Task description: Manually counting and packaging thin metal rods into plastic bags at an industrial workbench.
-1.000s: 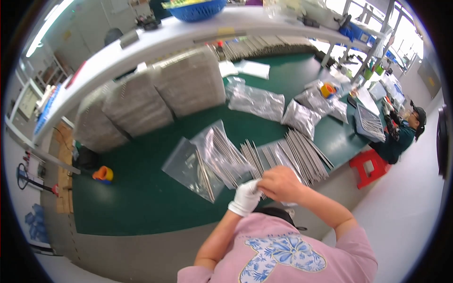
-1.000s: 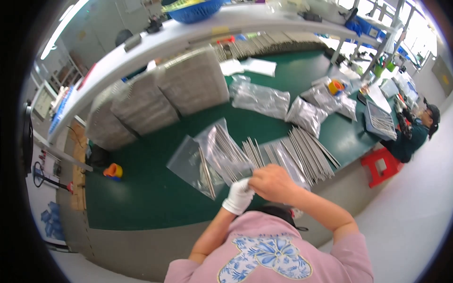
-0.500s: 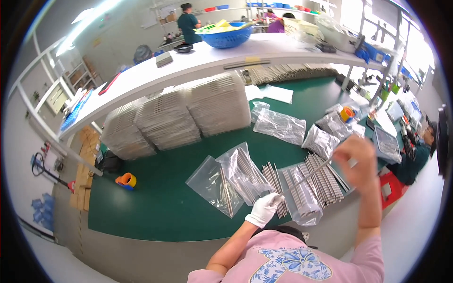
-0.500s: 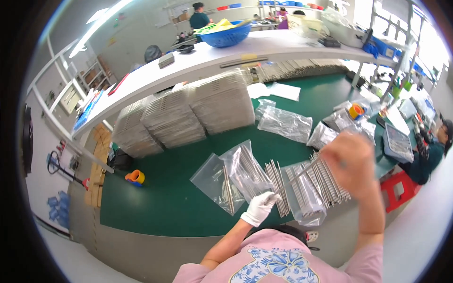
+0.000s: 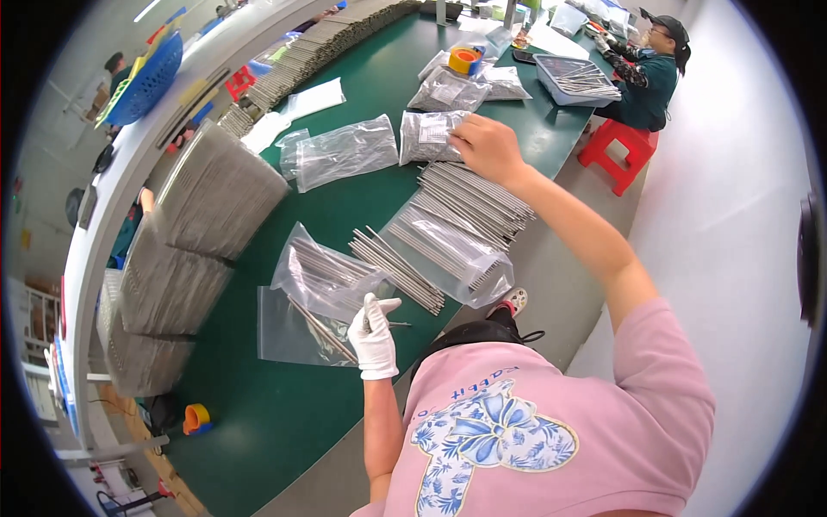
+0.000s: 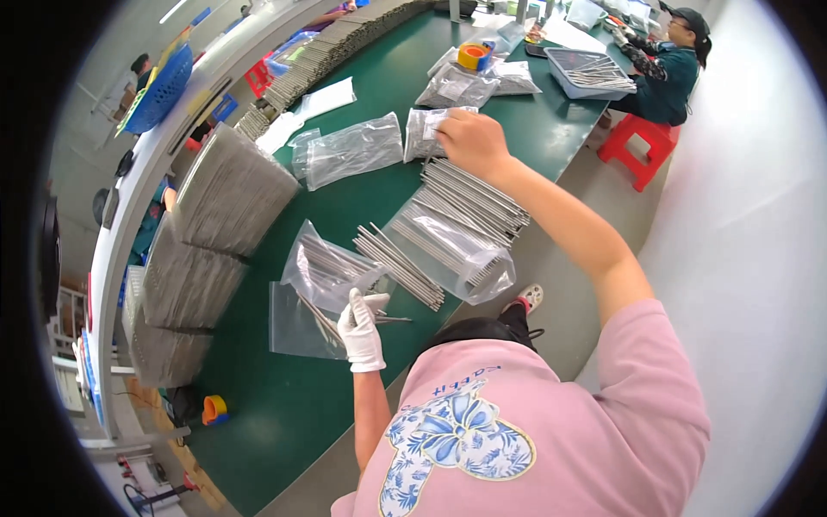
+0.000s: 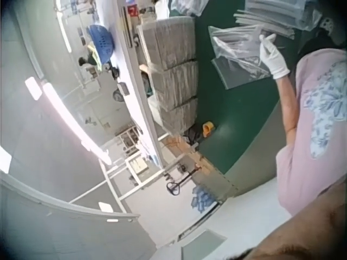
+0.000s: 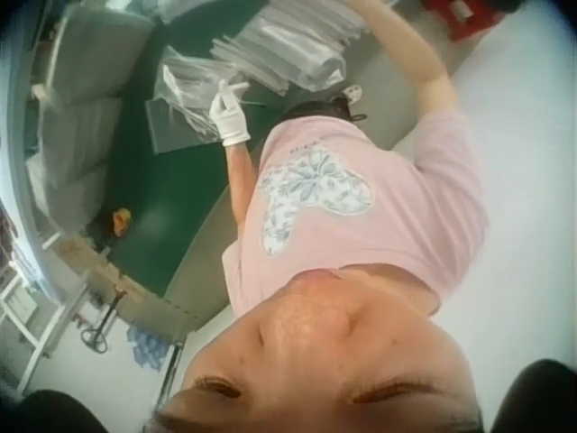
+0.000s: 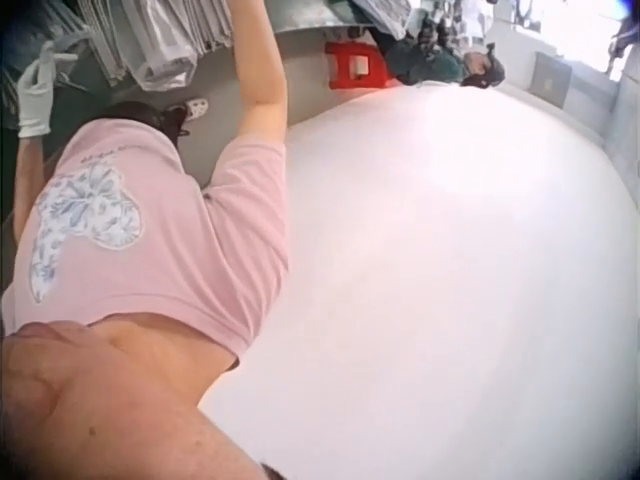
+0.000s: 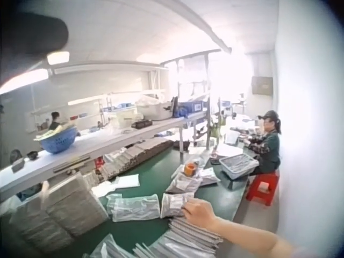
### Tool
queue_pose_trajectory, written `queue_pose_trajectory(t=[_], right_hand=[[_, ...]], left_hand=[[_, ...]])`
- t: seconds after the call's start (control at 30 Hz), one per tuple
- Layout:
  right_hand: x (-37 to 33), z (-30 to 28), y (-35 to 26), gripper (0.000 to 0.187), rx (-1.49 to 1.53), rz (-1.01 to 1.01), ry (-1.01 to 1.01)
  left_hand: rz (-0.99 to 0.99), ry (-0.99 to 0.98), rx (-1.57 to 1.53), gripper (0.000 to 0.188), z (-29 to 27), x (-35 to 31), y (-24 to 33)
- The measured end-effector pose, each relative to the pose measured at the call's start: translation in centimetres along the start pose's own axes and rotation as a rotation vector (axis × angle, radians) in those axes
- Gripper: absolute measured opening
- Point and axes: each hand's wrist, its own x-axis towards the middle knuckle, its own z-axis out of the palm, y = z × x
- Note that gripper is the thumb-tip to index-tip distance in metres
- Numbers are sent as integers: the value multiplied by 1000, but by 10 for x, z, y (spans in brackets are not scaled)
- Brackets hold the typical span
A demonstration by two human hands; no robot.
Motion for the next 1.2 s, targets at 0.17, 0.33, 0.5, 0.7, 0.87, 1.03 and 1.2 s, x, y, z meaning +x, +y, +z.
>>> queue_pose_trajectory(t=[0.17, 0.33, 0.5, 0.7, 0.87, 1.03, 1.2], right_hand=[[-111, 9, 34, 11, -44, 586, 49], [-206, 43, 38, 14, -101, 826, -163], [-216, 59, 25, 17, -63, 920, -281], [-147, 36, -30, 13, 355, 582, -228], [-83, -14, -131, 13, 940, 260, -296], [-68, -22, -173, 11, 957, -128, -390], [-70, -16, -178, 8, 934, -151, -395]], left_hand=[[-198, 24, -30, 43, -4, -4, 1], [-221, -29, -13, 50, -2, -3, 5], [-157, -58, -42, 52, 3, 2, -4], [-107, -134, -71, 28, 3, -1, -8], [3, -163, 169, 23, 2, -5, 0], [142, -168, 284, 26, -3, -11, -2], [72, -162, 353, 27, -2, -16, 0]])
